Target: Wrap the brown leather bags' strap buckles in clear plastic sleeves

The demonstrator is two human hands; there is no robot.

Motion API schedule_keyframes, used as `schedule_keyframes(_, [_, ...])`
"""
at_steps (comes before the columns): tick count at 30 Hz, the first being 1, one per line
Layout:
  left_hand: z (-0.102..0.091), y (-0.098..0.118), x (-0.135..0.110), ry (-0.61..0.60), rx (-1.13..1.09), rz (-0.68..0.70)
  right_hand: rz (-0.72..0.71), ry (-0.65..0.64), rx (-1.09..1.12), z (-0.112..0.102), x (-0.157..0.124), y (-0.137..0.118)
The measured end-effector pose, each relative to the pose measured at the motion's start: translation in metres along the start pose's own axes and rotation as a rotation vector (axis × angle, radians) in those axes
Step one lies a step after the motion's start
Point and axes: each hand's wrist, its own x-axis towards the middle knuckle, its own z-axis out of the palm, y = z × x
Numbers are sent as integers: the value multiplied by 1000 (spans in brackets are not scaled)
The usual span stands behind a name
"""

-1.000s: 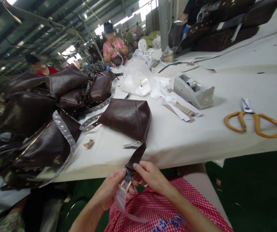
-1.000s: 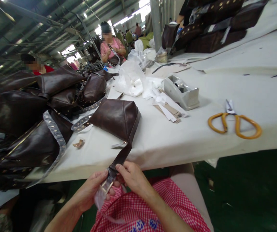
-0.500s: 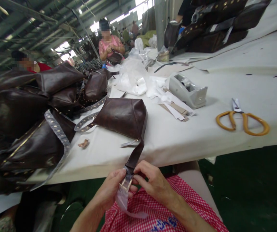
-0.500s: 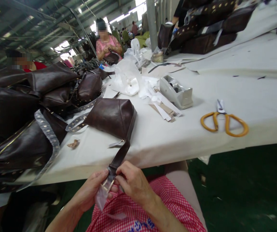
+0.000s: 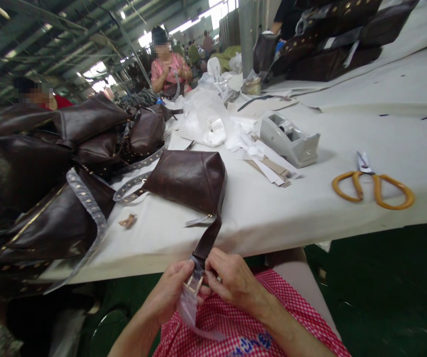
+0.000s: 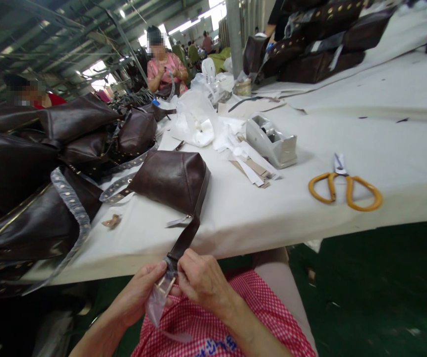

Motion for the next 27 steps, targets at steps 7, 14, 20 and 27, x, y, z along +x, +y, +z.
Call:
schedule_keyframes(7, [1, 1, -3, -56, -47, -17, 214, 132, 327, 9, -4, 7])
schedule_keyframes(14, [1, 1, -2, -74, -41, 2, 383, 121, 428, 13, -5, 11])
schedule_keyframes(20, [-3, -2, 0, -86, -33, 0, 276, 93, 368, 3, -2, 0])
schedule_keyframes(27, [-1, 2, -2, -102, -51, 14, 232, 107, 317, 5, -2, 5])
